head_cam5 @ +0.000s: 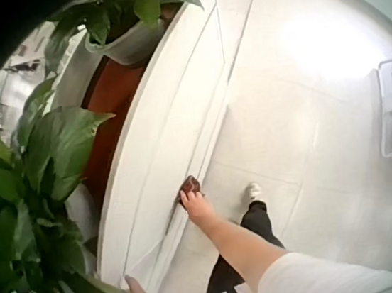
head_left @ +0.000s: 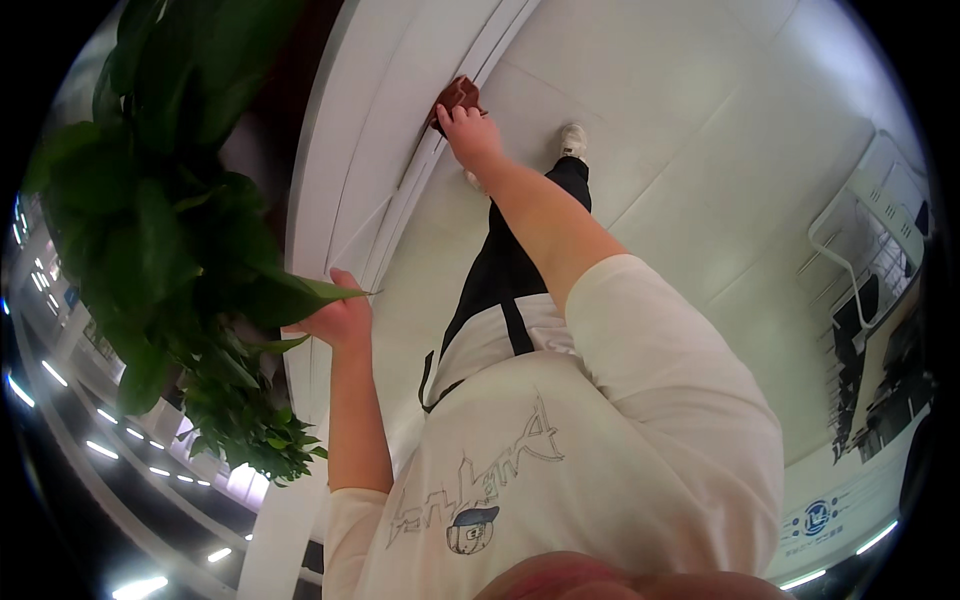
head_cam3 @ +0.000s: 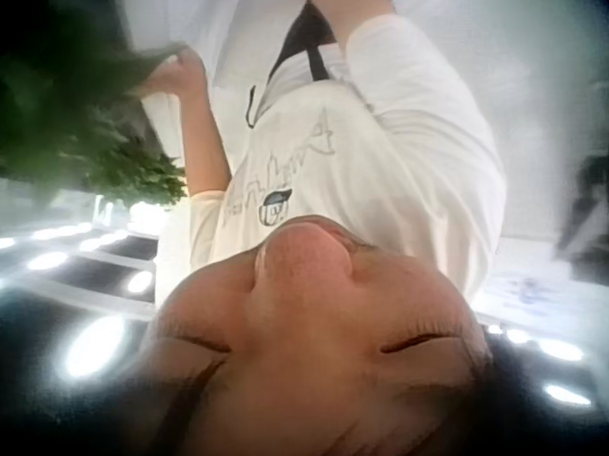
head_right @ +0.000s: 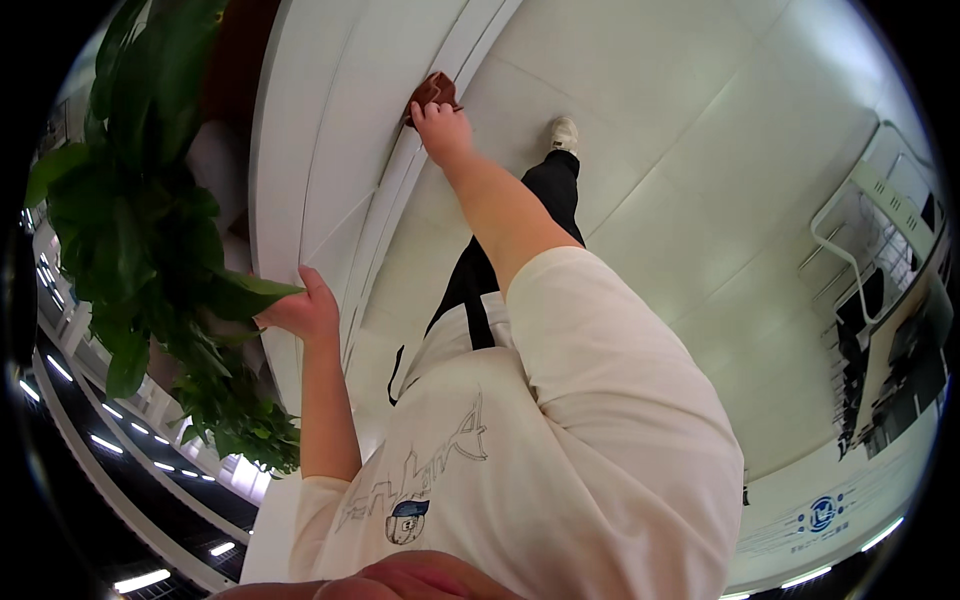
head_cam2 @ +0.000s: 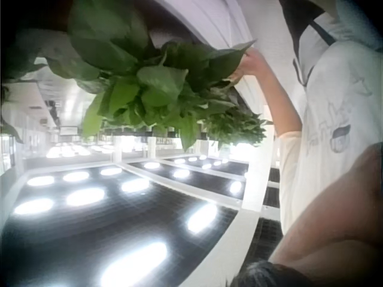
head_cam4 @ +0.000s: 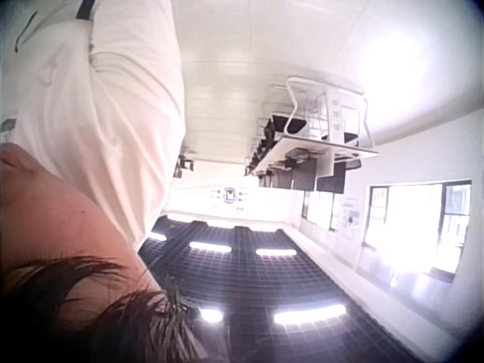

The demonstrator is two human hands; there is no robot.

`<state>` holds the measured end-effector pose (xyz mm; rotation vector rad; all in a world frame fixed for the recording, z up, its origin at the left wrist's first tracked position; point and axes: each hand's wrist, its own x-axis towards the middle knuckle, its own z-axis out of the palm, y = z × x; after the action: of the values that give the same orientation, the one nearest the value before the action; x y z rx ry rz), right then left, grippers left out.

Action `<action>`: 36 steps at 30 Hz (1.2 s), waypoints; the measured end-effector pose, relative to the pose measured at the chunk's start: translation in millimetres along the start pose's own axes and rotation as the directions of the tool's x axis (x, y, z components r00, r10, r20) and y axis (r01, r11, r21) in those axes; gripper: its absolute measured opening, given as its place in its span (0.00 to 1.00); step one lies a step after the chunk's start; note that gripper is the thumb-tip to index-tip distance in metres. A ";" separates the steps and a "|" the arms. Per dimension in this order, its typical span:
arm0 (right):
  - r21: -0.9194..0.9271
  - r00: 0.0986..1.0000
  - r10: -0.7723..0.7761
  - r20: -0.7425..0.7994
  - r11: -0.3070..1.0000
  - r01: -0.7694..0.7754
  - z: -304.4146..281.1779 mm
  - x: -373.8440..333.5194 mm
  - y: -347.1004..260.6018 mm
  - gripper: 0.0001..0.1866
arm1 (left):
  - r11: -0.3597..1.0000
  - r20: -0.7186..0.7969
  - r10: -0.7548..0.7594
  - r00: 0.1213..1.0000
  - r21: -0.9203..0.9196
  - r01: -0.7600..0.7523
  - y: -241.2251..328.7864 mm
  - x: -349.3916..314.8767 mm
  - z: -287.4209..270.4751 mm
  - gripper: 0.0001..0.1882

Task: The person wipes the exterior of a long white planter box containing green plants using a dark cloth. They move along the length of the planter, cleaning the sides and top edges in a continuous motion.

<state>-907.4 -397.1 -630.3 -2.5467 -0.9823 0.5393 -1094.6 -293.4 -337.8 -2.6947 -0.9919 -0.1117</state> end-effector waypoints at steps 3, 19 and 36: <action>-0.149 0.982 -0.188 -0.027 0.972 0.182 4.2 13.2 9.1 0.21 | 0.997 -0.036 0.034 0.999 0.070 -0.031 2.0 5.7 0.2 0.42; -0.277 0.860 -0.430 0.275 0.821 0.499 -31.0 46.9 38.4 0.16 | 0.841 -0.021 0.402 0.915 0.402 -0.361 11.2 13.7 -4.1 0.30; -0.328 0.914 -0.403 0.044 0.859 0.394 -15.7 25.8 37.9 0.26 | 0.994 -0.247 0.090 0.965 -0.035 -0.101 1.3 2.1 12.1 0.27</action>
<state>-861.2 -408.5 -639.7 -2.5002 -1.6608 0.2318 -1092.4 -289.8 -349.5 -2.6814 -0.7930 -0.4427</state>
